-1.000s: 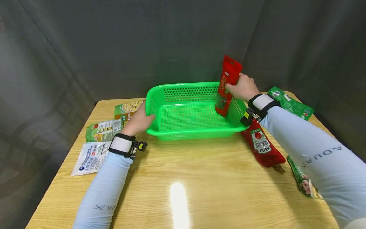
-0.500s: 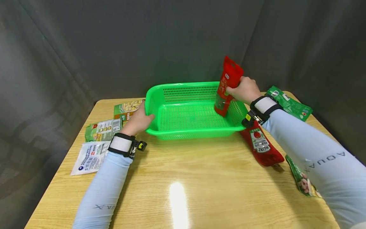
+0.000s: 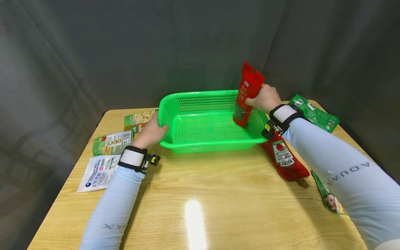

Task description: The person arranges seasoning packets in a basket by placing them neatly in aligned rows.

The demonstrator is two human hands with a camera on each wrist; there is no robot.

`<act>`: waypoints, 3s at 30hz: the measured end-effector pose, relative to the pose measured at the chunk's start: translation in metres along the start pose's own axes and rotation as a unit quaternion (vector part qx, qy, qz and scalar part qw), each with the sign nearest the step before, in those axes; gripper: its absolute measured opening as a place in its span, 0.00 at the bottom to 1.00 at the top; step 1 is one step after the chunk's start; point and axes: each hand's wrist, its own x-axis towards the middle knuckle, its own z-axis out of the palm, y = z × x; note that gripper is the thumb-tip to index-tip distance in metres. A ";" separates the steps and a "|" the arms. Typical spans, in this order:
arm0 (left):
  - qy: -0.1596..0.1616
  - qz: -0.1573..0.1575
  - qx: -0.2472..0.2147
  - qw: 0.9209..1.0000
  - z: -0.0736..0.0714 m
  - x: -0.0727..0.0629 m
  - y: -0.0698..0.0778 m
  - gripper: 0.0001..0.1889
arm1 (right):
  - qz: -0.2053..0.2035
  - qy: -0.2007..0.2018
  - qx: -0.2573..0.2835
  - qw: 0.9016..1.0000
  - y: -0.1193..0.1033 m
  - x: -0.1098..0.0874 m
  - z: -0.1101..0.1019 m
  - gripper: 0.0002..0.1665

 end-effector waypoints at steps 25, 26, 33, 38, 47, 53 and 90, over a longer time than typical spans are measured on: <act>-0.006 0.001 -0.005 1.000 0.000 0.004 -0.004 0.36 | 0.018 -0.026 -0.011 0.999 0.004 0.002 -0.002 0.35; -0.005 0.001 -0.006 1.000 0.000 0.004 -0.004 0.36 | 0.018 -0.028 -0.011 0.999 0.004 0.002 -0.003 0.36; -0.007 -0.004 0.006 1.000 0.000 0.005 -0.006 0.38 | 0.025 -0.050 -0.012 0.998 0.000 -0.006 -0.030 0.52; -0.006 -0.001 0.004 1.000 -0.001 0.008 -0.007 0.38 | 0.016 -0.027 -0.019 0.999 -0.002 -0.016 -0.059 0.55; -0.013 0.000 -0.003 1.000 -0.004 0.006 -0.007 0.38 | -0.002 -0.021 -0.030 0.999 0.022 -0.044 -0.085 0.50; -0.013 -0.003 0.006 1.000 -0.005 0.007 -0.009 0.39 | -0.059 -0.022 -0.072 0.995 0.050 -0.064 -0.078 0.28; 0.002 -0.004 0.016 1.000 -0.004 0.005 -0.005 0.38 | -0.483 -0.170 -0.412 0.754 0.127 -0.099 -0.013 0.64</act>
